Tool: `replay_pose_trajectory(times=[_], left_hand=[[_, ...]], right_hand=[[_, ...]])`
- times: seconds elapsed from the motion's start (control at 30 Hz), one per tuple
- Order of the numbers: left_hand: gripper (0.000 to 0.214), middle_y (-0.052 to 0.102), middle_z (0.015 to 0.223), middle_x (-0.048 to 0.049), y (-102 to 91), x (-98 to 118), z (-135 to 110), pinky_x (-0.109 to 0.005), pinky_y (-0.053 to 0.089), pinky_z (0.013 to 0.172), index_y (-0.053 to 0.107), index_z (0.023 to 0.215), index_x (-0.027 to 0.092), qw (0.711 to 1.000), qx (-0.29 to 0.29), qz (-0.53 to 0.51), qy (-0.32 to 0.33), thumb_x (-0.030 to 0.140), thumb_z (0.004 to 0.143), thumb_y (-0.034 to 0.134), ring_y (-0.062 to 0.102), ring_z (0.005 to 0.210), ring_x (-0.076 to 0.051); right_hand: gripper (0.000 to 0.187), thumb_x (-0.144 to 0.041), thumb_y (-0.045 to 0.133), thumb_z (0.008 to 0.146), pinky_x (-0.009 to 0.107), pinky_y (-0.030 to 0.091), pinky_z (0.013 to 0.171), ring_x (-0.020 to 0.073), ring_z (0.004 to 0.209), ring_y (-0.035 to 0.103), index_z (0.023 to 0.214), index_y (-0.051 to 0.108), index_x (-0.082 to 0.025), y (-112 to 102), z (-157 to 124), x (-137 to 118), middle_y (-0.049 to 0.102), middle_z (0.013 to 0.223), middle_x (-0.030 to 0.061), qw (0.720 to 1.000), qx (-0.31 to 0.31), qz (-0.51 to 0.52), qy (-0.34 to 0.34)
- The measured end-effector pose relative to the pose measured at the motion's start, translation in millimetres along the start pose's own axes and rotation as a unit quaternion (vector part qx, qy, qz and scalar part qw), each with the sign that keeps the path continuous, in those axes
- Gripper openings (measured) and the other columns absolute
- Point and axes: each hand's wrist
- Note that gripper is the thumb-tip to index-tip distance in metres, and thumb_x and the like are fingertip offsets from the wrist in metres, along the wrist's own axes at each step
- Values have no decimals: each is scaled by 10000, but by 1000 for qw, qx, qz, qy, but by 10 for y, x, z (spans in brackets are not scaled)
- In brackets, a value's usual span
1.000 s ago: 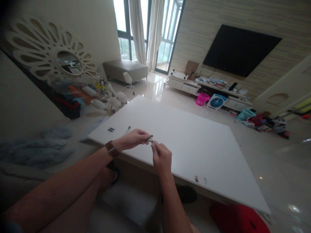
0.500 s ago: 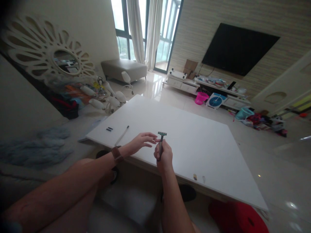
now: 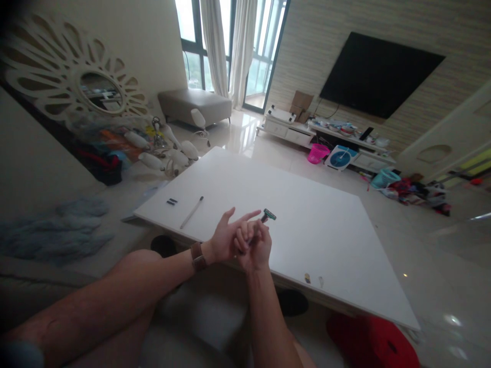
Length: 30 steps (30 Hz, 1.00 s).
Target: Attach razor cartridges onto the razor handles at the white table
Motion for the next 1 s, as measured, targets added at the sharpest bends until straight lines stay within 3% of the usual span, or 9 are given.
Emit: replay_pose_trajectory(times=[0.13,0.33,0.57,0.73,1.0], left_hand=[[697,472,1486,-80,7,296,-30,-434,425,1010,448,1444,256,995,-37,-78,44,655,875,398,454,1333,-279],[727,396,1546,-18,-25,599,-132,-527,272,1116,391,1472,342,994,-52,-95,34,705,843,407,285,1446,-291],[822,254,1616,32,87,588,-188,-472,152,1160,347,1499,361,992,-100,-81,-10,780,792,390,124,1499,-289],[848,163,1639,63,96,523,-187,-425,76,1173,274,1526,368,992,-110,-41,-38,788,793,339,20,1514,-236],[833,79,1651,67,125,454,-213,-446,81,1165,319,1511,356,991,-123,26,-43,799,807,281,-25,1514,-251]], right_hand=[[572,-323,543,908,196,311,403,73,427,279,474,199,-182,-24,-42,-221,268,477,-46,998,-17,43,-47],[542,-297,531,919,213,242,389,81,417,207,523,178,-187,-146,-107,-409,198,469,-60,997,-12,32,-71],[528,-324,511,922,215,227,397,79,421,198,529,188,-182,-92,-80,-279,225,464,-54,998,-3,3,-64],[539,-379,520,919,209,251,416,78,428,213,525,214,-175,-32,-85,-209,241,477,-50,999,-30,-12,-17],[583,-411,527,919,191,198,376,76,409,178,497,194,-185,-9,-37,-77,192,453,-58,999,-35,-37,11]])
Point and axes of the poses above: each hand's wrist, its own z-axis towards the middle knuckle, its own y-axis out of the palm, x = y × z
